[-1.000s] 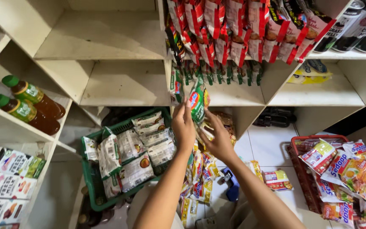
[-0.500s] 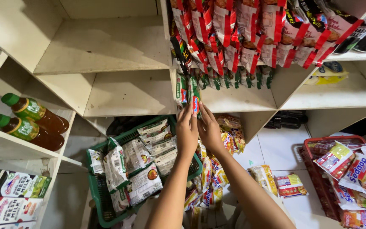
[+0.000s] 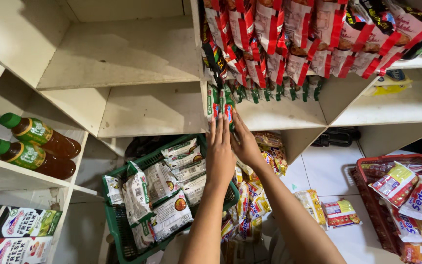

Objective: The person organizes instant noodle packets by picking them up from a crate and the floor, turning them over by hand, and arranging them on shelf racks and inside the plastic crate.

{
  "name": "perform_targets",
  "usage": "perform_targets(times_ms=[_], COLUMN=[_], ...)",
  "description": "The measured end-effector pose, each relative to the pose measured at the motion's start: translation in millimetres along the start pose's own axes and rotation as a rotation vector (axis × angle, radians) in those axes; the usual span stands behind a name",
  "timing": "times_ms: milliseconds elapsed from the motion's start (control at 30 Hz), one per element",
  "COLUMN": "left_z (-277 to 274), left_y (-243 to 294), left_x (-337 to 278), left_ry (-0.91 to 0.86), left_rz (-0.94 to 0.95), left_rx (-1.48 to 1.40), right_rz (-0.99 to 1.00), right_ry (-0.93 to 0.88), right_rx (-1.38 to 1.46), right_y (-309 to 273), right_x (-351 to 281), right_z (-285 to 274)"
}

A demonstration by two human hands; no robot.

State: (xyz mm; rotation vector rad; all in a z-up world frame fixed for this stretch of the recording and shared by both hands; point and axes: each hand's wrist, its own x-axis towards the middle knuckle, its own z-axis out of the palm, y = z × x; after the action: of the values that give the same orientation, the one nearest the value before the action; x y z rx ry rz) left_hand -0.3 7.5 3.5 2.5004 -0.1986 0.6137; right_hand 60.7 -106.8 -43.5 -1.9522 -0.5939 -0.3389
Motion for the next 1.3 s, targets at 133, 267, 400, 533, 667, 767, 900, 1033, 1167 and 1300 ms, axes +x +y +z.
perform_targets(times_ms=[133,267,400,533,667,767,900,1033,1167,1300], left_z=[4,5,0,-9,-17,-24,-39,-54,-73,-75], left_y=[-7,-13,-18,-20,-16,-14,-19,-35,-57,-85], left_x=[2,0,-3,-6,-7,-7,-7,-10,-21,-42], left_ry=[-0.088,-0.045,-0.037,-0.077,-0.134,-0.104,-0.161,-0.15,-0.173,-0.169], left_rz=[-0.008,0.013,0.055,0.056,0.03,0.056,0.019,0.007,-0.066,-0.086], left_rx=[0.084,0.08,0.075,0.05,0.071,0.062,0.004,0.164,0.069,0.047], right_rz=[0.004,-0.015,-0.044,0.023,-0.021,0.083,0.015,-0.052,0.0,0.104], right_ry=[-0.034,-0.024,-0.002,0.041,0.035,0.044,0.075,0.073,0.047,0.142], right_rx=[0.025,0.007,-0.008,-0.066,-0.111,-0.078,-0.102,-0.133,-0.164,-0.191], right_y=[8,15,14,7,-1,-5,-4,-7,-30,-53], right_x=[3,3,0,-6,-7,-8,-11,-15,-20,-34], right_z=[2,10,12,12,13,14,12,-1,-8,8])
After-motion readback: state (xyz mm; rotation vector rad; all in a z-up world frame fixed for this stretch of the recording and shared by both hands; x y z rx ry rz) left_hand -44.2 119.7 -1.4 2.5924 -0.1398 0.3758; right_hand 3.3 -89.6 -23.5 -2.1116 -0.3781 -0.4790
